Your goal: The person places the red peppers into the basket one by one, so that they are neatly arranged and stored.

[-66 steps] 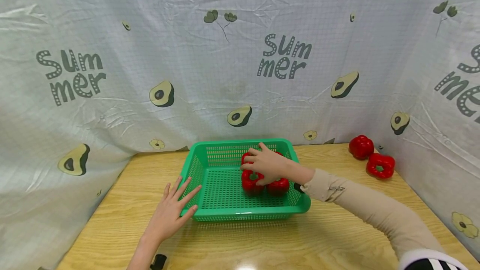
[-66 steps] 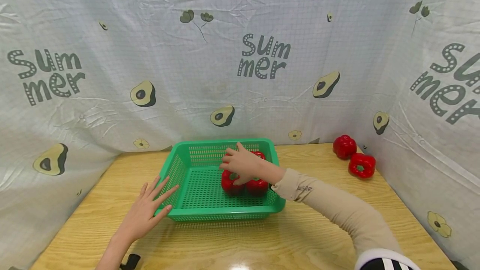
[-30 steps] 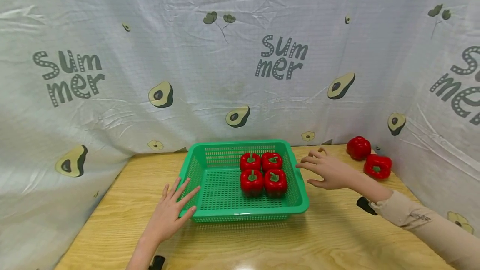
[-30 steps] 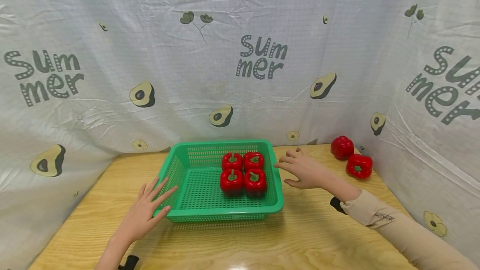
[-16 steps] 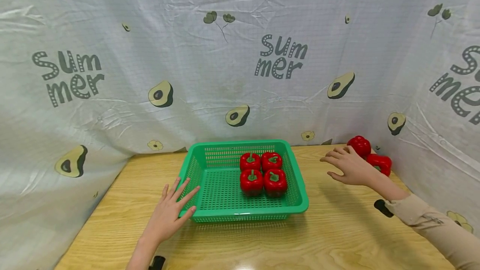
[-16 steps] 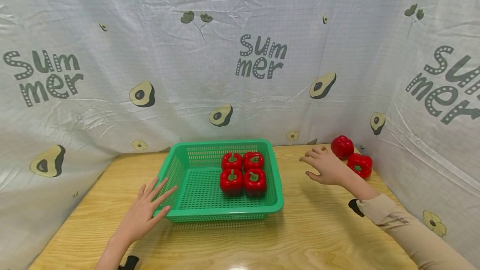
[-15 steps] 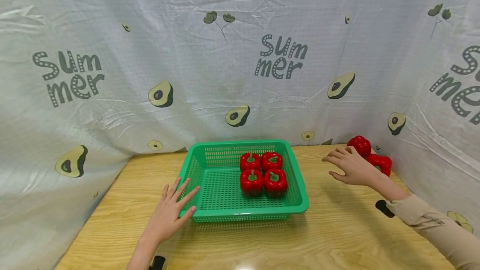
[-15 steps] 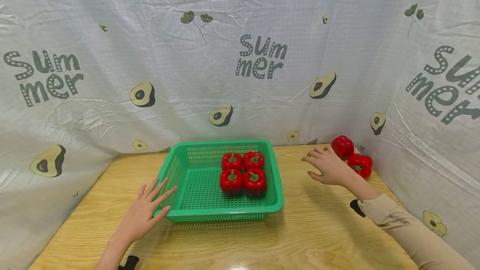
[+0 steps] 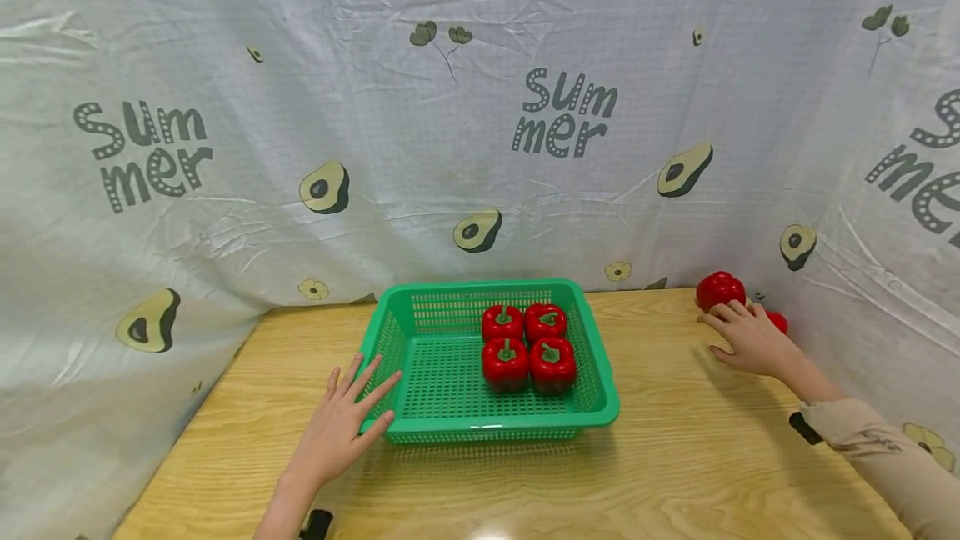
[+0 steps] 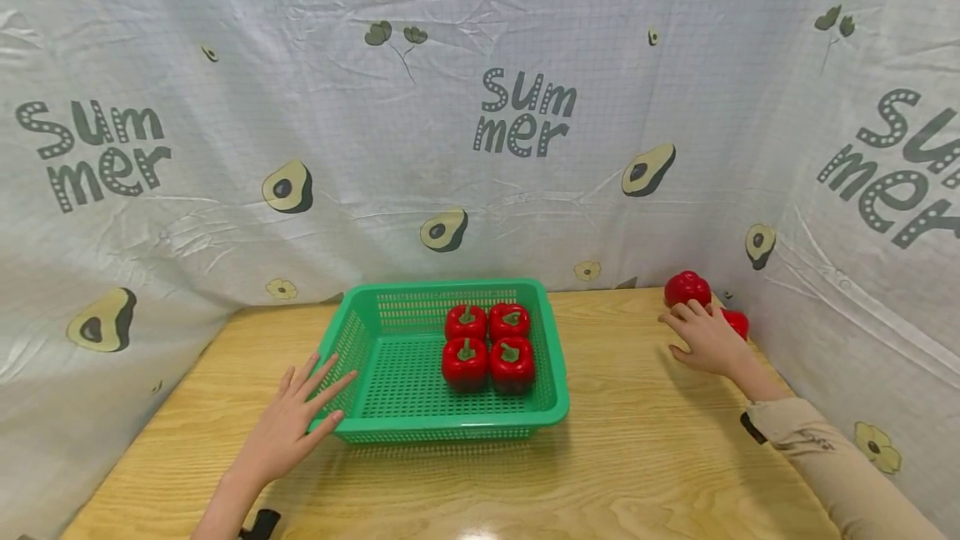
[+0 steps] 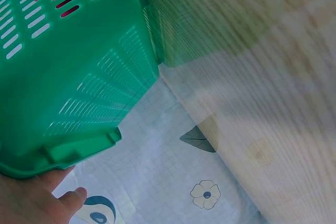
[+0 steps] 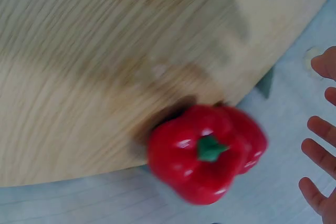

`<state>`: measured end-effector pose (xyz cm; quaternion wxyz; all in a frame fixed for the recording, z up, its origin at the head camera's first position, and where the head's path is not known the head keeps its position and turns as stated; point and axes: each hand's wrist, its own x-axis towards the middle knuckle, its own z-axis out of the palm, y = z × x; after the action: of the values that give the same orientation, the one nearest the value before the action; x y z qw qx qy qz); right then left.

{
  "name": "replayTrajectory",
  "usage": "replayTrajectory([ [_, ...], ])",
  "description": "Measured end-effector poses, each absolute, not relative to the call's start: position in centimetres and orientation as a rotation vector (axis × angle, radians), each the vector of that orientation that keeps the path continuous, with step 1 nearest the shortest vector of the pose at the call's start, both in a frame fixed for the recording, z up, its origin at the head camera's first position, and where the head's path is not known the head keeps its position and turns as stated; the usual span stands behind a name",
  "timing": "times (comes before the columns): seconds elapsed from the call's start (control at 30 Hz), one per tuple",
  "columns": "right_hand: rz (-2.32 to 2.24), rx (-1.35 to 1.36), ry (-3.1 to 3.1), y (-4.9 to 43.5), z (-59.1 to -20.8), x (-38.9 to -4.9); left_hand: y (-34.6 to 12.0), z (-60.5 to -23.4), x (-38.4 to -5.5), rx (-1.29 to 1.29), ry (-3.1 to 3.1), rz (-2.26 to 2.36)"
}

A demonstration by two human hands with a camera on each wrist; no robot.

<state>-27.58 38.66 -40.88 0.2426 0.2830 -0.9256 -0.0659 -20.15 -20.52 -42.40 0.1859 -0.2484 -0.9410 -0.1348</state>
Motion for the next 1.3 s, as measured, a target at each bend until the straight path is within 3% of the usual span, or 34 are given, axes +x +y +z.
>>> replayTrajectory([
  [0.47, -0.246, 0.637, -2.576, 42.8, -42.1, -28.9, -20.5, -42.1, -20.2, -0.701, -2.660, -0.371],
  [1.3, -0.248, 0.447, -2.722, 45.2, -43.5, -28.2, -20.5, -42.1, -20.0, -0.697, -2.656, -0.373],
])
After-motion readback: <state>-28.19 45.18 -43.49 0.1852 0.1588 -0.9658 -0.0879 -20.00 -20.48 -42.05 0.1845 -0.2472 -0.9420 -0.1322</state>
